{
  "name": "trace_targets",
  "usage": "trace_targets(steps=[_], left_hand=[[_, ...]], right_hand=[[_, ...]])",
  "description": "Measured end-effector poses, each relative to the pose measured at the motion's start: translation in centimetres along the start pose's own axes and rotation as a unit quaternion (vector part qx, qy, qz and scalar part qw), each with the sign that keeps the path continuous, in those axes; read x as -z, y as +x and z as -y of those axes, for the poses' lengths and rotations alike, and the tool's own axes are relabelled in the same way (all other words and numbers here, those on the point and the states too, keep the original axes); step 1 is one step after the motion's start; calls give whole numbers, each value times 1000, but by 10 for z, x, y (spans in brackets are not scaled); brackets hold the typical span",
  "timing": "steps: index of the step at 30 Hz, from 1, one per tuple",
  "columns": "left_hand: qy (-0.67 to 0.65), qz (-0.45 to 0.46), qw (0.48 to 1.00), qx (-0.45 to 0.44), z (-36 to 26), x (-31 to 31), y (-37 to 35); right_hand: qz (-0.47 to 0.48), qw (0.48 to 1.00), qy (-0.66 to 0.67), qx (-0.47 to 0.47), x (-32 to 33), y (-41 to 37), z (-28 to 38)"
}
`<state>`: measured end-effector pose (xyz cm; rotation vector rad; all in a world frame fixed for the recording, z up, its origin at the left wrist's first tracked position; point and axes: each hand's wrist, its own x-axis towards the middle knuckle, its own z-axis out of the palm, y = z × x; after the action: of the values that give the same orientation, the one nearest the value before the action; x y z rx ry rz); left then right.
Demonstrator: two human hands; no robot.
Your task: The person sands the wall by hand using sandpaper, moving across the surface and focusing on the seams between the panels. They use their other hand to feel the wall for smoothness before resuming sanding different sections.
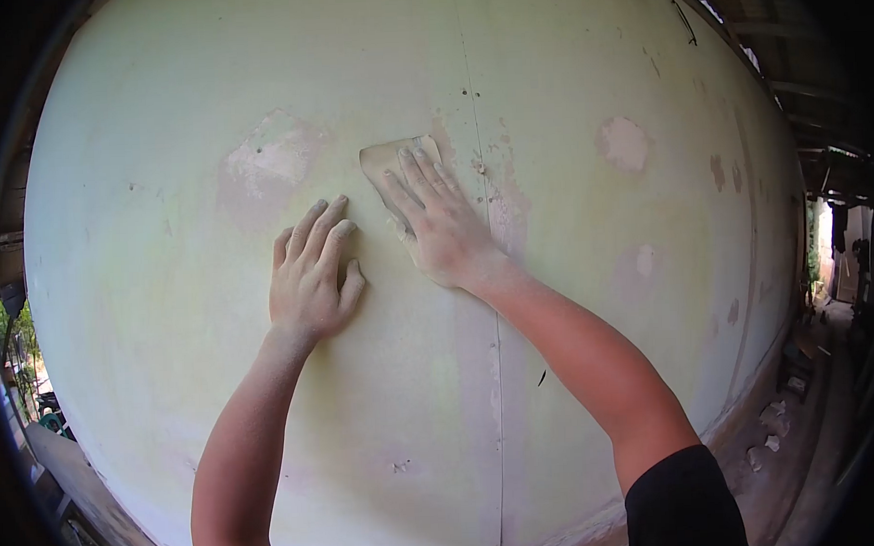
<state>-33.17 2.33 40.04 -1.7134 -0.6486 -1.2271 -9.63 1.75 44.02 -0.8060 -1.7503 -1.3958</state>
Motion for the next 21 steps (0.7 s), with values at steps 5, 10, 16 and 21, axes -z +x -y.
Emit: trace_targets(steps=[5,10,16,21], left_hand=[[12,-5,1000,-7,2,-1,-2],[-17,8,1000,15,3,2,-3],[-38,-11,999,20,5,0,-8],[-47,-6,999,25,6,-3,-7]], right_hand=[[-24,991,-79,-108,-8,38,6],[-61,988,-1,-140,-11,61,-14],[-16,973,-125,-191,-14,17,26],[-61,958,-170,-221,-5,82,-21]])
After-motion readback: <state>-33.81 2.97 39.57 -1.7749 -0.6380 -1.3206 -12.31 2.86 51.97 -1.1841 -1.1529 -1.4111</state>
